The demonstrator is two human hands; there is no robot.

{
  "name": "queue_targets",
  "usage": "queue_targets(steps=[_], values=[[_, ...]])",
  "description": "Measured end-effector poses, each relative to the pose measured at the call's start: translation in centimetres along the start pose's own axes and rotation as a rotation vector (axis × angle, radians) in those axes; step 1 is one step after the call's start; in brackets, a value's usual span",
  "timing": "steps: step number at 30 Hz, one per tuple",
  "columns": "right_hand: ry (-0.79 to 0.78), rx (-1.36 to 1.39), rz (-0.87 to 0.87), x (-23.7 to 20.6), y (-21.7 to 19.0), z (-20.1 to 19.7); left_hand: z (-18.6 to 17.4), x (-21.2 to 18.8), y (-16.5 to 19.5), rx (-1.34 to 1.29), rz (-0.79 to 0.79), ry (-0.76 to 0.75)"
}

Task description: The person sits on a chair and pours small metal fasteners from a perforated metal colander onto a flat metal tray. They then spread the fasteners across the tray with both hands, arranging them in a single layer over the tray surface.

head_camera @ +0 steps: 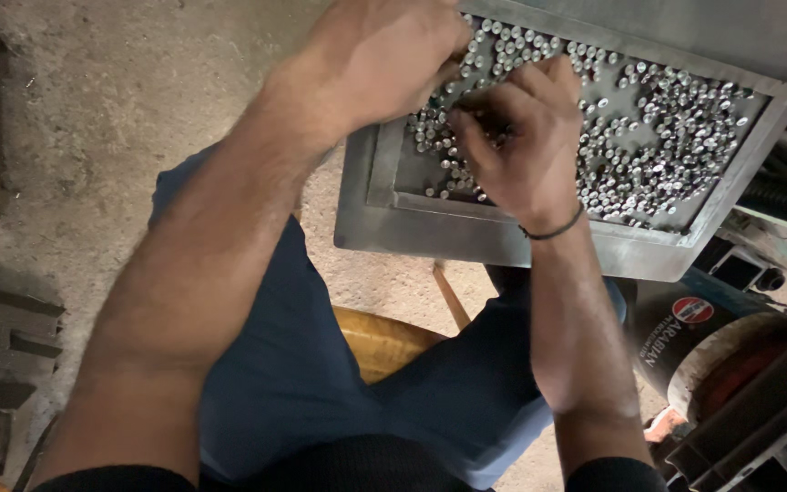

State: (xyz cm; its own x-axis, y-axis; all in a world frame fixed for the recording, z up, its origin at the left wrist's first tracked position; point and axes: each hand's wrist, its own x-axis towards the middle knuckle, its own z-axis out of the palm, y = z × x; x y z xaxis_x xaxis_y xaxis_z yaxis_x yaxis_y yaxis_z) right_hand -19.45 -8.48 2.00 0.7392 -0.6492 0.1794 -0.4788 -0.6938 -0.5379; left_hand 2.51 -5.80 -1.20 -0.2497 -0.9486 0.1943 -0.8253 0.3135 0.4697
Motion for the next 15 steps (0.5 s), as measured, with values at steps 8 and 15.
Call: queue_targets(steps=[8,15], values=[[0.07,-0.112,-0.05,0.0,0.0,0.9,-2.5,0.2,0.0,-0.189,-0.034,0.059],[0.021,-0.107,0.0,-0.3,0.2,0.3,-5.0,-0.3,0.5,-0.374,-0.509,-0.299]])
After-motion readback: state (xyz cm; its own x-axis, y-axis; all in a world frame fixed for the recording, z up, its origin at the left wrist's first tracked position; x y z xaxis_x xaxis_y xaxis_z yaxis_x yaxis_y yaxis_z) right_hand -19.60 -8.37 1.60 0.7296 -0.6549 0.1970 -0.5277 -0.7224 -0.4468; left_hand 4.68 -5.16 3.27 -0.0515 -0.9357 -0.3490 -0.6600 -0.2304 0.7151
